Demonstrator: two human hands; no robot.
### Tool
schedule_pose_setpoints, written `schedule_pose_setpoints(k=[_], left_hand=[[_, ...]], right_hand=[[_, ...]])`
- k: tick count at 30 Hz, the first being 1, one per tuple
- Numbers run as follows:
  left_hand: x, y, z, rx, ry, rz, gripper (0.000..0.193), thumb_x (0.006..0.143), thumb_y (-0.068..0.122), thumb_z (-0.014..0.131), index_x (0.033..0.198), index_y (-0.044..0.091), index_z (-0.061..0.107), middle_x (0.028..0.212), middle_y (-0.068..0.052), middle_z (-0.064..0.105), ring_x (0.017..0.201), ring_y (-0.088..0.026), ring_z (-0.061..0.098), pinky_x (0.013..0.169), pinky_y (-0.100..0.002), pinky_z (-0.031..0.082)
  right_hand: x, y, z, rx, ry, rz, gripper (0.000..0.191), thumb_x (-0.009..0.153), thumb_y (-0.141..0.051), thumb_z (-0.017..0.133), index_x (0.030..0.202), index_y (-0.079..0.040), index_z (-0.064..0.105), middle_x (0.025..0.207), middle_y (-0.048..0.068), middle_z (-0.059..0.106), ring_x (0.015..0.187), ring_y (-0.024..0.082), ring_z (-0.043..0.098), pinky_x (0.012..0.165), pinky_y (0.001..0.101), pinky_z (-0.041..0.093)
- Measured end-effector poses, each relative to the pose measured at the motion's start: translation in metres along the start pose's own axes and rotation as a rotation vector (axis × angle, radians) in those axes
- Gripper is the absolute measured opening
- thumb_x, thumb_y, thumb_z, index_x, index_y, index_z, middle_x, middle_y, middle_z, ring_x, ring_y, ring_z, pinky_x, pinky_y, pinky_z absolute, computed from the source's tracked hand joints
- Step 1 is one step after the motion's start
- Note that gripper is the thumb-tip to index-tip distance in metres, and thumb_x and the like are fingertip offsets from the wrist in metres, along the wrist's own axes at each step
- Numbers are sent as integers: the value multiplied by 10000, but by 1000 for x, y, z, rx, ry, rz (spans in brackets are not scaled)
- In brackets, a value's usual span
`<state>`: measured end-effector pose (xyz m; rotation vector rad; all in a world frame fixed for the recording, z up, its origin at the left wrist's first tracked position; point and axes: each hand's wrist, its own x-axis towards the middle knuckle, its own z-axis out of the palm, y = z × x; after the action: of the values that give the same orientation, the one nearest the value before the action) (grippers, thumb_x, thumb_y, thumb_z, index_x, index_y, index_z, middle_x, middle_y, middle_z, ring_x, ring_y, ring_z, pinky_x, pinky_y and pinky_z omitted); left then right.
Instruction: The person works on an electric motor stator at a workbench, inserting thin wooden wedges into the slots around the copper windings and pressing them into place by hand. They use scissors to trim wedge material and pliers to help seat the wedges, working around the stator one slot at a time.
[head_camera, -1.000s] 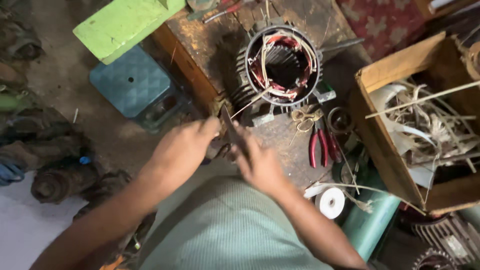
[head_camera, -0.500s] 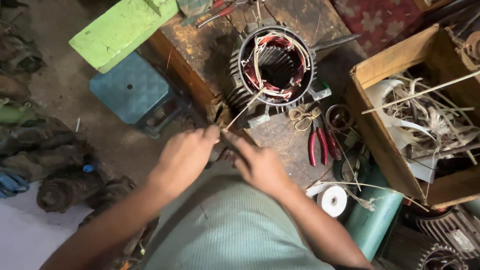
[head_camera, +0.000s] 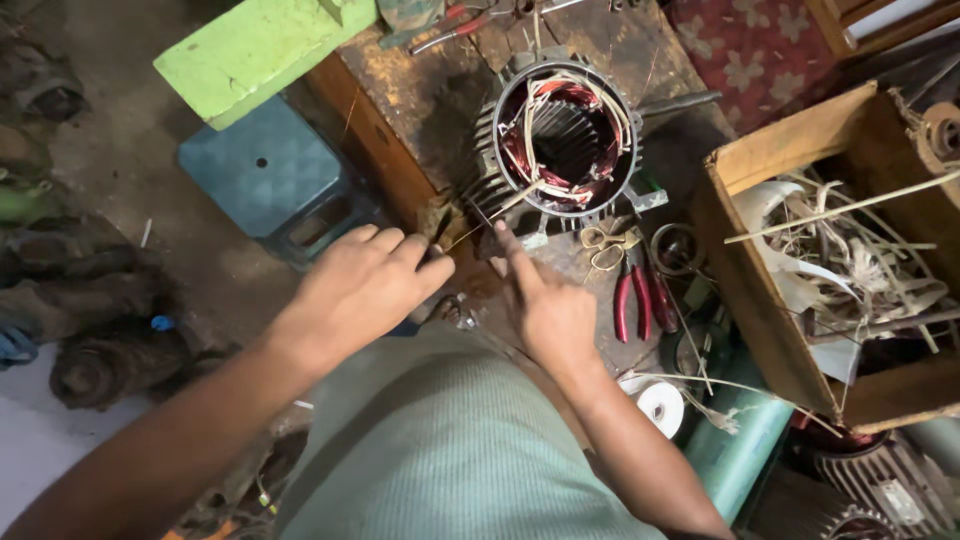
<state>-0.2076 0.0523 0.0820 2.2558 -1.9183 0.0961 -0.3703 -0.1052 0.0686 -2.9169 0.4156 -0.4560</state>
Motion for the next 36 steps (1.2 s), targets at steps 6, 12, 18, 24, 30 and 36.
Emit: schedule_pose_setpoints(k=[6,12,18,24,30,36], left_hand=[[-4,9,5,52,-22,-33,102,835,185,597,930,173,631,834,-30,670,842,-208,673,774,-378,521],[-4,23,17,69,-44,-83,197,854,168,600,1029,95,650,844,-66,711,818,-224,694,770,-353,539],[10,20,24,-1095,-82,-616,68,1008,180,553,1046,134,586,968,-120,759,807,-276,739,675,-361,572],[-2,-7,1,-249,168,-8,201,815,121,622,1014,139,634,928,-102,686,837,-288,686,658,-403,569],[-6,2,3,-44,60,-56,192,807,143,616,996,167,636,901,-59,666,885,-239,691,689,-383,583],[-7,9,10,-120,-10,-175,192,844,114,626,1036,124,635,828,-71,657,872,-254,698,682,-388,588]], right_hand=[[-9,11,5,421,-118,-39,679,889,-111,695,1529,-199,488,970,79,763,678,249,722,615,370,595],[-5,5,0,387,-167,-99,687,787,-99,715,1443,-151,518,1102,217,745,757,353,722,729,412,602],[0,17,-24,552,-34,252,562,956,0,630,1489,-125,503,972,165,748,662,239,750,633,368,587],[-1,3,-14,113,-111,-60,604,925,-107,697,1500,-156,521,667,77,682,512,239,645,539,395,532],[-7,7,8,213,-89,-13,720,868,-162,713,1537,-153,447,825,110,743,575,278,676,513,408,527],[-7,12,17,183,-206,225,737,873,-131,703,1555,-141,425,732,139,724,559,327,685,529,449,538]])
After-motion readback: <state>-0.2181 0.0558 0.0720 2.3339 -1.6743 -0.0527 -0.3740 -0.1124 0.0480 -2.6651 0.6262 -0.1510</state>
